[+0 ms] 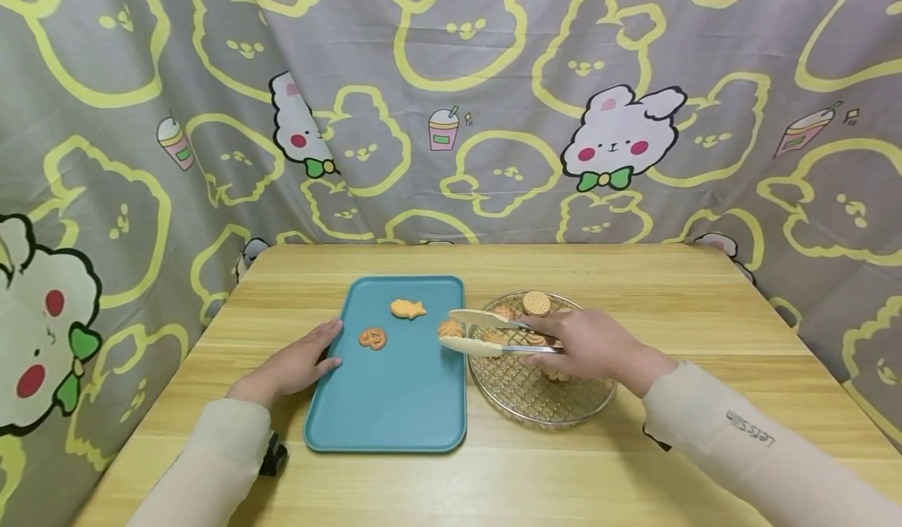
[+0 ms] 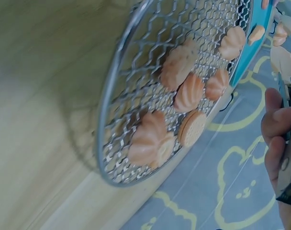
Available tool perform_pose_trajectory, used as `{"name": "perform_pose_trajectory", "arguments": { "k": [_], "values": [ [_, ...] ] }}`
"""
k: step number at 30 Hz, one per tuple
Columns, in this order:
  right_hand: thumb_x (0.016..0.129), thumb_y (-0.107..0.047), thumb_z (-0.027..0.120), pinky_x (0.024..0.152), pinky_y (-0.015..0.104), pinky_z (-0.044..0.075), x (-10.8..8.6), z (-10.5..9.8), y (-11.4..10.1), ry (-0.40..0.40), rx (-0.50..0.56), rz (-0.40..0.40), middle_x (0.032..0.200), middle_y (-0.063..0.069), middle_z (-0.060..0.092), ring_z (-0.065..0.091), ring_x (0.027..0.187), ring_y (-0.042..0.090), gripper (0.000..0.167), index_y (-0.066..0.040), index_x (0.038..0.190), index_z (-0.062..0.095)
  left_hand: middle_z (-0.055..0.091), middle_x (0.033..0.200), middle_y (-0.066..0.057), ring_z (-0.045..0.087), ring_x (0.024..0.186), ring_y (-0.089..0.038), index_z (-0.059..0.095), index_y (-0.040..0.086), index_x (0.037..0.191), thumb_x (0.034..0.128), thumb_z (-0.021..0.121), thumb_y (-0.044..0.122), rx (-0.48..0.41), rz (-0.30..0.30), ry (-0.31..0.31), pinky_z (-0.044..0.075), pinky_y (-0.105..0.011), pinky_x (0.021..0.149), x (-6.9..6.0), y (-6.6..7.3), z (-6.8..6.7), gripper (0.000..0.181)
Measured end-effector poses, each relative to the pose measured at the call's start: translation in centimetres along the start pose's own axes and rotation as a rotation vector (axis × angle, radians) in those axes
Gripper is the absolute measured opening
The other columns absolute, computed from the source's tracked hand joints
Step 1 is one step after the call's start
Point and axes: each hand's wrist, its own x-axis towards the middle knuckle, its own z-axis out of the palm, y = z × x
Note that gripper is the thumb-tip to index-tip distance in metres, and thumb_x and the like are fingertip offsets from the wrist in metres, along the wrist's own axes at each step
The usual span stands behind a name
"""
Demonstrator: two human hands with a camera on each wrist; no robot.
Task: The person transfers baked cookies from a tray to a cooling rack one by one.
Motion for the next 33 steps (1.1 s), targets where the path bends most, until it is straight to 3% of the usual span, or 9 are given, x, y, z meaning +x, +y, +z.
{"name": "perform_pose_trajectory", "arguments": {
  "k": [3, 8, 12, 15, 18, 21, 25, 33],
  "values": [
    [0.087, -0.054, 0.062, 0.065, 0.038, 0.053, -0.5, 0.0, 0.4, 0.006, -0.01, 0.001, 0.107, 0.005, 0.069, 0.066, 0.081, 0.016, 0.064, -0.011, 0.134, 0.057, 0.019, 0.153, -0.024, 0.019, 0.138, -0.042, 0.023, -0.003, 0.15, 0.0983, 0.055, 0.028, -0.002, 0.001, -0.001, 0.023, -0.058, 0.108, 0.0, 0.0, 0.0, 0.068],
    [0.085, -0.051, 0.066, 0.052, 0.029, 0.045, -1.5, -0.1, 1.1, 0.016, -0.01, 0.012, 0.079, -0.008, 0.064, 0.051, 0.058, 0.003, 0.063, -0.009, 0.131, 0.06, 0.019, 0.153, -0.023, 0.019, 0.138, -0.042, 0.023, -0.002, 0.15, 0.0984, 0.055, 0.029, -0.004, -0.004, -0.006, 0.023, -0.058, 0.108, 0.0, 0.0, 0.1, 0.068],
    [0.084, -0.049, 0.068, 0.049, 0.026, 0.038, -2.4, -0.4, 1.8, 0.028, -0.01, 0.017, 0.069, -0.013, 0.054, 0.041, 0.053, 0.001, 0.061, -0.008, 0.129, 0.062, 0.019, 0.153, -0.023, 0.02, 0.138, -0.043, 0.023, -0.002, 0.15, 0.0983, 0.055, 0.029, -0.008, -0.008, -0.006, 0.023, -0.058, 0.107, 0.0, 0.1, 0.0, 0.068],
    [0.084, -0.048, 0.069, 0.049, 0.026, 0.037, -3.0, -0.6, 2.3, 0.027, -0.01, 0.025, 0.067, -0.014, 0.05, 0.041, 0.054, 0.003, 0.06, -0.008, 0.127, 0.063, 0.02, 0.153, -0.023, 0.02, 0.138, -0.043, 0.023, -0.002, 0.15, 0.0984, 0.055, 0.03, -0.01, -0.007, -0.008, 0.024, -0.058, 0.107, 0.0, 0.2, 0.0, 0.068],
    [0.083, -0.047, 0.07, 0.05, 0.028, 0.04, -3.6, -0.9, 2.7, 0.029, -0.01, 0.029, 0.079, -0.009, 0.062, 0.045, 0.058, 0.003, 0.058, -0.008, 0.126, 0.064, 0.02, 0.153, -0.024, 0.02, 0.138, -0.043, 0.023, -0.002, 0.15, 0.0984, 0.055, 0.029, -0.009, -0.003, -0.008, 0.024, -0.058, 0.107, 0.0, 0.3, -0.1, 0.068],
    [0.083, -0.048, 0.07, 0.052, 0.029, 0.042, -4.1, -1.2, 3.1, 0.034, -0.009, 0.03, 0.084, -0.007, 0.065, 0.047, 0.06, 0.002, 0.058, -0.007, 0.125, 0.065, 0.019, 0.153, -0.024, 0.02, 0.138, -0.043, 0.022, -0.003, 0.15, 0.0985, 0.055, 0.027, -0.012, 0.0, -0.009, 0.024, -0.058, 0.107, 0.0, 0.2, -0.1, 0.068],
    [0.084, -0.049, 0.069, 0.05, 0.027, 0.039, -4.7, -1.5, 3.5, 0.013, -0.005, 0.04, 0.07, -0.016, 0.052, 0.042, 0.056, 0.001, 0.06, -0.005, 0.125, 0.064, 0.019, 0.154, -0.024, 0.02, 0.138, -0.043, 0.022, -0.003, 0.15, 0.0985, 0.055, 0.026, -0.017, 0.002, -0.01, 0.023, -0.058, 0.107, 0.0, 0.3, -0.1, 0.067],
    [0.084, -0.05, 0.068, 0.051, 0.029, 0.04, -6.0, -1.6, 4.2, -0.023, -0.016, 0.067, 0.069, -0.017, 0.05, 0.041, 0.056, 0.0, 0.062, -0.006, 0.127, 0.063, 0.019, 0.153, -0.024, 0.019, 0.138, -0.044, 0.022, -0.003, 0.15, 0.0984, 0.055, 0.025, -0.013, 0.0, -0.009, 0.023, -0.058, 0.107, -0.1, 0.3, -0.2, 0.067]
  ]
}}
